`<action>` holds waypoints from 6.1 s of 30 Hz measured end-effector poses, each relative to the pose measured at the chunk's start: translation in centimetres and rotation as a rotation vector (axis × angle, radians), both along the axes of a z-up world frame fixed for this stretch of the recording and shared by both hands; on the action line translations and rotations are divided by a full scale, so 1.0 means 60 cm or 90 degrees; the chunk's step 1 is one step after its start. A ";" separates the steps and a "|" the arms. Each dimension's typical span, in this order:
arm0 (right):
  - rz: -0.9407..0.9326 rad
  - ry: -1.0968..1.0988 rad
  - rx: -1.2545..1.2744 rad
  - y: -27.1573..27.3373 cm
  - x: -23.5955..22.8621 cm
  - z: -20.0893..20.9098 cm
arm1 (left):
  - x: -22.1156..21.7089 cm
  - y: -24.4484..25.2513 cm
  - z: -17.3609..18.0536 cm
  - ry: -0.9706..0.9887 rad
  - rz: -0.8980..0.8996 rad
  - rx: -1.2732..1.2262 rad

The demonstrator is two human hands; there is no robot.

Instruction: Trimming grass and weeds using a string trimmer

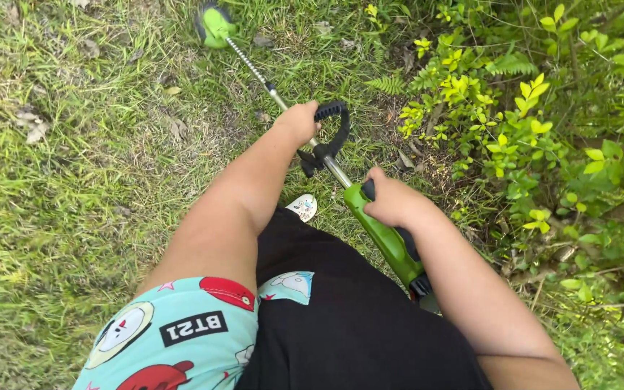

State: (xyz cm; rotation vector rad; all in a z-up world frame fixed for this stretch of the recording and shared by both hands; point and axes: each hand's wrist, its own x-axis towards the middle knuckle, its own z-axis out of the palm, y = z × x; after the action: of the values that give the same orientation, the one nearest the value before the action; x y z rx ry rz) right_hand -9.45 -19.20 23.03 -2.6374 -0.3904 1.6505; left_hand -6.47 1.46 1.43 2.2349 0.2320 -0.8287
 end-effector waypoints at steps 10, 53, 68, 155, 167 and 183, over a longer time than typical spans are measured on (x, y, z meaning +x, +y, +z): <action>-0.056 -0.005 -0.003 0.022 0.033 -0.004 | 0.054 0.006 0.007 -0.024 -0.048 0.005; -0.131 0.009 -0.047 0.304 0.286 -0.019 | 0.345 0.285 -0.013 -0.037 -0.112 -0.044; -0.141 -0.008 -0.062 0.252 0.438 -0.019 | 0.512 0.223 -0.009 -0.050 -0.112 -0.037; 0.076 -0.013 -0.040 0.644 0.440 0.009 | 0.401 0.639 0.009 -0.060 0.032 -0.021; -0.091 0.003 -0.107 0.554 0.429 0.044 | 0.459 0.522 0.049 -0.044 -0.116 -0.080; -0.252 0.008 -0.168 0.316 0.317 0.045 | 0.450 0.232 0.048 -0.036 -0.239 -0.167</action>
State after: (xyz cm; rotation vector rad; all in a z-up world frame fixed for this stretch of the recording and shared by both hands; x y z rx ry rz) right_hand 9.59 -0.26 25.74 -2.6408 0.3543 1.6753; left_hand 20.50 15.38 4.32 2.0742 -0.3174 -0.9292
